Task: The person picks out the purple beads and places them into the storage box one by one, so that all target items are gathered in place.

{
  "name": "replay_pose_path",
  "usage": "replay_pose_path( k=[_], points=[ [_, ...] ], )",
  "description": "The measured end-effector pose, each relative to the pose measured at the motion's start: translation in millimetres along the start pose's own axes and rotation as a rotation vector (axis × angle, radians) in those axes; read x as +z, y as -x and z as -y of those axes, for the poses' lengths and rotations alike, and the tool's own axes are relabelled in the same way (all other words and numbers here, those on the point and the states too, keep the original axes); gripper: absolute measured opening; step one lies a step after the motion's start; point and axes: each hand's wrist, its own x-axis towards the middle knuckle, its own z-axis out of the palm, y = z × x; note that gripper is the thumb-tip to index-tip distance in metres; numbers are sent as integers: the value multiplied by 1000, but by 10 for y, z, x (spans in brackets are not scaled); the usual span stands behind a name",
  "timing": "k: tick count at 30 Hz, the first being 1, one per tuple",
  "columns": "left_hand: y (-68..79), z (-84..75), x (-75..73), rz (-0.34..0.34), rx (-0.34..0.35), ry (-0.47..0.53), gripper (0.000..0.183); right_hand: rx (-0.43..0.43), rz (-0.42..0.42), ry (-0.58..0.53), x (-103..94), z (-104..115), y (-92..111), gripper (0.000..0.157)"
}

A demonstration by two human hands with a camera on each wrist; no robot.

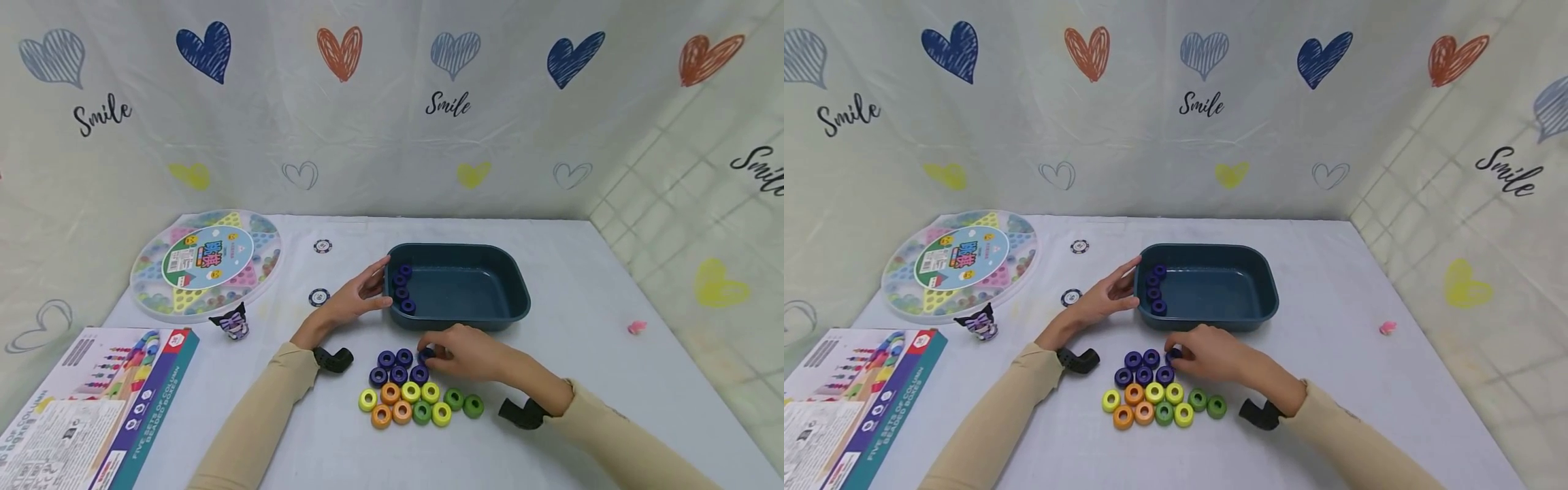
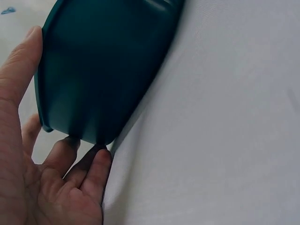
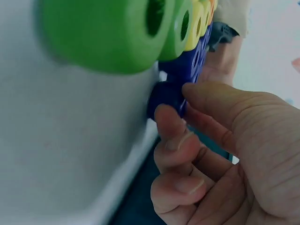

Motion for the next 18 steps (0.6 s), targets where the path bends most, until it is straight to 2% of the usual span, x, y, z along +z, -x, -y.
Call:
replay_pose_path(
  k=[5, 12, 18],
  points=[
    [-9, 46, -3, -2, -1, 26, 80, 22, 15, -80, 2, -125, 109, 23],
    [-51, 278, -23, -23, -15, 8, 80, 36, 37, -268, 7, -308, 284, 27],
    [-59, 312, -23, -32, -7, -8, 80, 52, 58, -377, 7, -432, 410, 29]
  ],
)
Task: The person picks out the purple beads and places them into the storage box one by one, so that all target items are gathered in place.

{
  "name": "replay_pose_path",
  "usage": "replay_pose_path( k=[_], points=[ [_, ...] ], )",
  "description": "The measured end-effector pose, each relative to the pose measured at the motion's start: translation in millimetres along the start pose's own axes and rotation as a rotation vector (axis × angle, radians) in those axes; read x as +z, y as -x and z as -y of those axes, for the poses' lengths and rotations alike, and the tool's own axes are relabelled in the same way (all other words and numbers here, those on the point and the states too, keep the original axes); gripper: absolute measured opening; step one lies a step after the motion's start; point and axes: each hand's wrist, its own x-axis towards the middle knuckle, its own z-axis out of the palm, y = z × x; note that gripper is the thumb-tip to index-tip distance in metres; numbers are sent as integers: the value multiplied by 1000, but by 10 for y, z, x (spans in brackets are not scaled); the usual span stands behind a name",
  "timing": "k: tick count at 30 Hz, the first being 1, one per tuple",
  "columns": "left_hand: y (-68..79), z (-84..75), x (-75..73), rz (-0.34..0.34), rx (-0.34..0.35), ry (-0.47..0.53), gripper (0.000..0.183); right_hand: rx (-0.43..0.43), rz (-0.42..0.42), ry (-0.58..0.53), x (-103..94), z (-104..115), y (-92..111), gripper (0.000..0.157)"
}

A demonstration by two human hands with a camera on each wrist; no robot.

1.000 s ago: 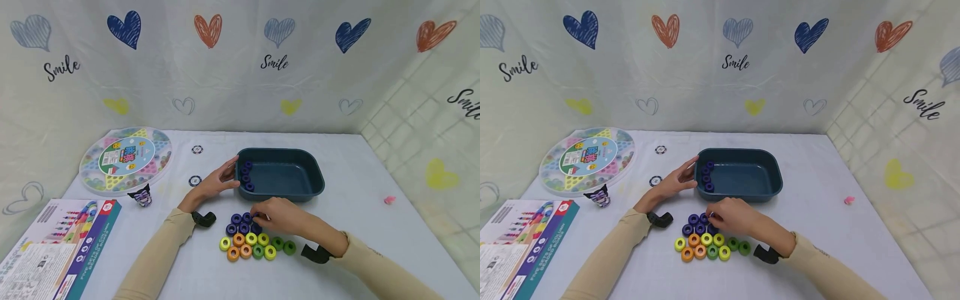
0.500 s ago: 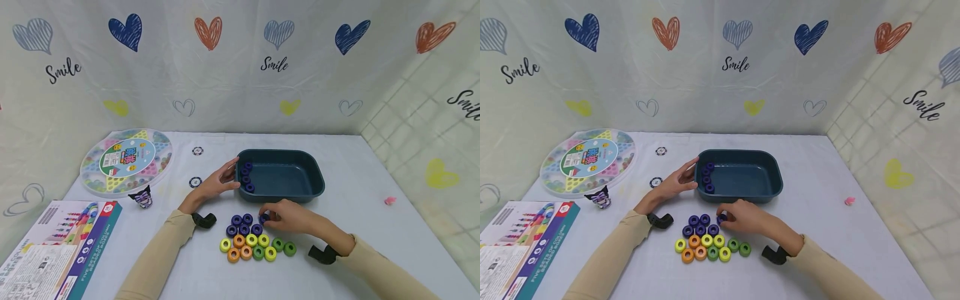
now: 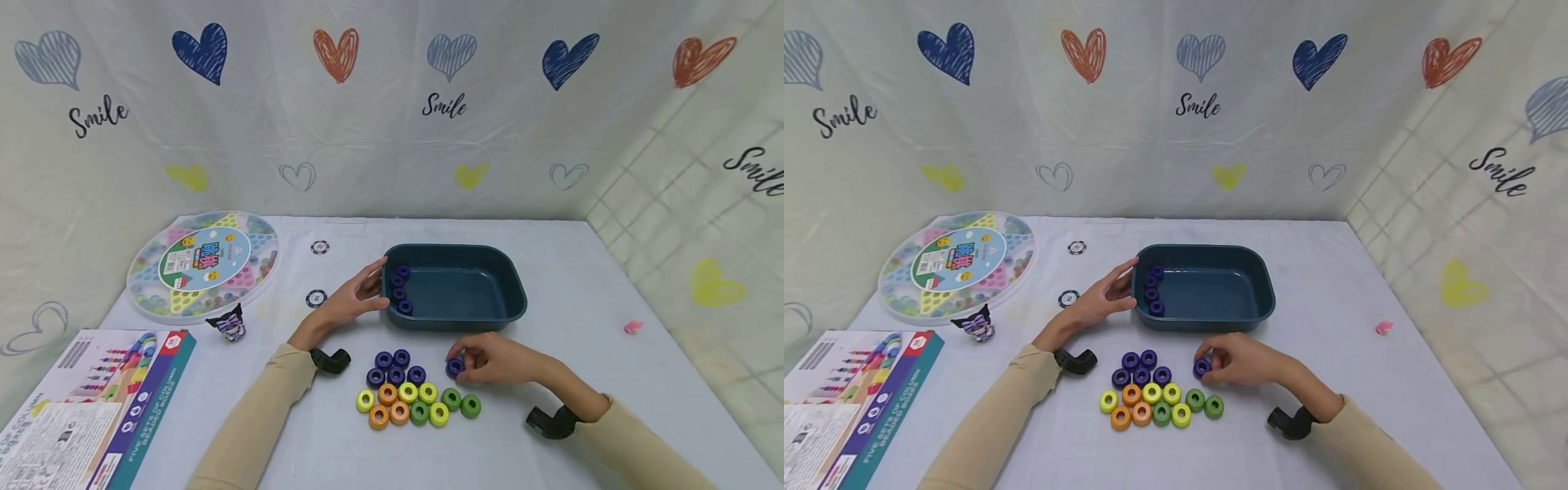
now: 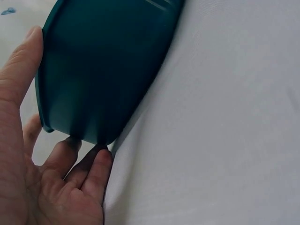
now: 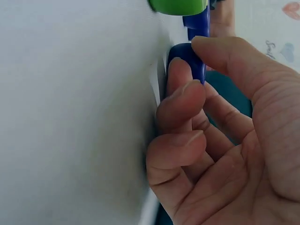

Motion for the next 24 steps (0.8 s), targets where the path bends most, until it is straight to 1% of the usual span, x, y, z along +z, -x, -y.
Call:
replay_pose_path(
  k=[4, 7, 12, 15, 17, 19, 22, 24],
  points=[
    [15, -3, -3, -10, -11, -14, 79, 50, 6, -32, -27, -22, 46, 28],
    [25, -51, 5, 2, -11, -2, 79, 80, 13, -37, -69, 10, 81, 28],
    [53, -222, 22, 26, -6, 33, 79, 74, 5, -43, -239, 154, 118, 30],
    [61, -261, 19, 27, -5, 41, 79, 66, -15, -44, -383, 253, 87, 32],
    [52, -232, 13, 23, -11, 40, 79, 66, -30, -37, -479, 305, 39, 33],
    [32, -164, 4, 17, -16, 35, 79, 73, -40, -30, -570, 347, -31, 35],
    [8, -59, -1, 2, -21, 24, 78, 81, -53, -12, -690, 391, -174, 37],
    [0, -17, 1, -7, -21, 20, 77, 84, -61, -7, -759, 400, -290, 37]
  ],
)
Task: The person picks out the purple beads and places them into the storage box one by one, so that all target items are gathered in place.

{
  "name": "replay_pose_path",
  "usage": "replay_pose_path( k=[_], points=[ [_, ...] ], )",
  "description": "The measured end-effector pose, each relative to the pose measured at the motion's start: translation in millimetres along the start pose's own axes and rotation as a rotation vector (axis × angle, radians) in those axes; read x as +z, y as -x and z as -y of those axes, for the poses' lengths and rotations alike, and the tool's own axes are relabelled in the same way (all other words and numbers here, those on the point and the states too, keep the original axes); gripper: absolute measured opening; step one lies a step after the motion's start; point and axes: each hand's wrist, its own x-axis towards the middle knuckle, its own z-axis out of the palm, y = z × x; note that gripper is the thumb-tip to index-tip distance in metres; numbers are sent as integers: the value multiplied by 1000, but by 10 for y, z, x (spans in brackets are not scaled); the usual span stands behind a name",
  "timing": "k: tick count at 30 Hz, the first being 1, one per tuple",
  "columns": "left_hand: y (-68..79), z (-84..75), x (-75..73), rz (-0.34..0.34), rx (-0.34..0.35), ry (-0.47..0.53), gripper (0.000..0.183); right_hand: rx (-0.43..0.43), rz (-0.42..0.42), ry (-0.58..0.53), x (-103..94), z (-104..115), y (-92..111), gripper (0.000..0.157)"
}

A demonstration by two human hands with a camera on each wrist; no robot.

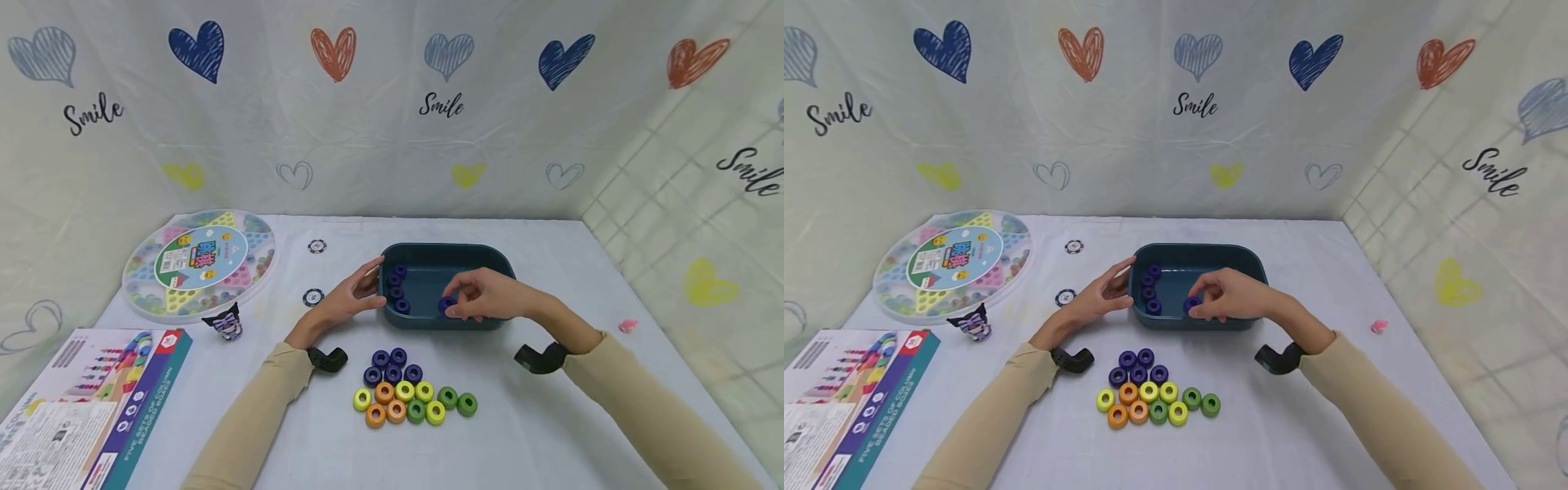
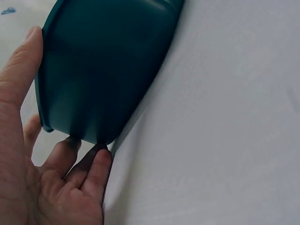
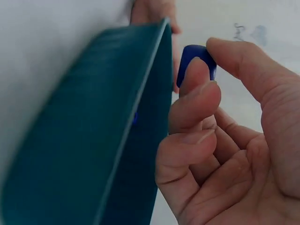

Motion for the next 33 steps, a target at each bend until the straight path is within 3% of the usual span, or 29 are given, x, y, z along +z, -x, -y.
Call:
replay_pose_path(
  k=[7, 14, 23, 33],
  points=[
    [72, -227, 7, 23, -1, 40, 78, 47, -36, 99, -176, -53, -526, 39],
    [44, -223, 26, 41, 34, 61, 77, 91, -1, 182, -216, -132, -893, 35],
    [22, -246, 19, 52, 60, 63, 76, 209, 67, 232, -189, -128, -1124, 38],
    [56, -236, -7, 42, 45, 51, 77, 311, 75, 221, -117, -94, -1263, 40]
  ],
)
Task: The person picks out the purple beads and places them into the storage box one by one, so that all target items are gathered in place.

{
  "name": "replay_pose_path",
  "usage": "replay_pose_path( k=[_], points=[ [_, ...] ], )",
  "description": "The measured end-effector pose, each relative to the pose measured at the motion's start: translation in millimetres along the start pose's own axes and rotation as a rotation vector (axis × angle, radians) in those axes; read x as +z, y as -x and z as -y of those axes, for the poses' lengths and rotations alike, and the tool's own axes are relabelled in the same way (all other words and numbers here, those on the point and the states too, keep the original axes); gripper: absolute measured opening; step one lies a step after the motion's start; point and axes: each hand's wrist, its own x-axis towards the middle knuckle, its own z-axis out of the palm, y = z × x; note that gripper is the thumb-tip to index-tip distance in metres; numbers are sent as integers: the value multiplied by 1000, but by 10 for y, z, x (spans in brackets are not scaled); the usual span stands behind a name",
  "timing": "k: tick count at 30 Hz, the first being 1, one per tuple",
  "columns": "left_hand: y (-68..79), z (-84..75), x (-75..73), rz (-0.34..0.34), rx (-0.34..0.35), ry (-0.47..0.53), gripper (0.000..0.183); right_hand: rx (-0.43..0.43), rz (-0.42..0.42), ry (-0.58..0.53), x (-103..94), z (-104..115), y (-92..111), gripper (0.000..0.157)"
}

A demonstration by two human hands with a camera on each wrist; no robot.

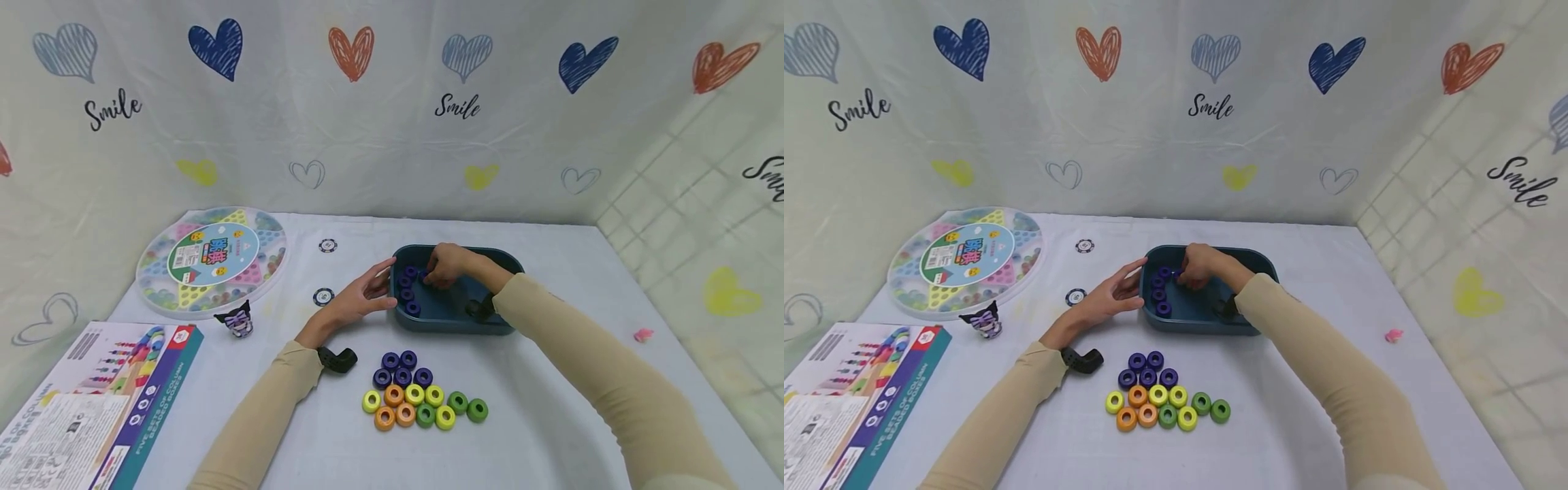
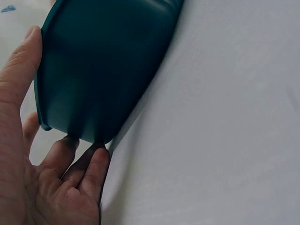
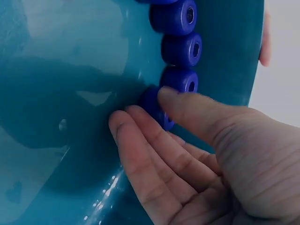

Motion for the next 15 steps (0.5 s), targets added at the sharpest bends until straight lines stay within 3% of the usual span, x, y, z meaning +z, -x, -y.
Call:
replay_pose_path(
  k=[7, 15],
  points=[
    [1, 24, -12, 0, 6, -11, 77, 18, -70, 19, 2, -14, 15, 29],
    [-5, 48, -14, -3, -3, 1, 79, 29, -74, 6, 4, -13, 30, 17]
  ],
)
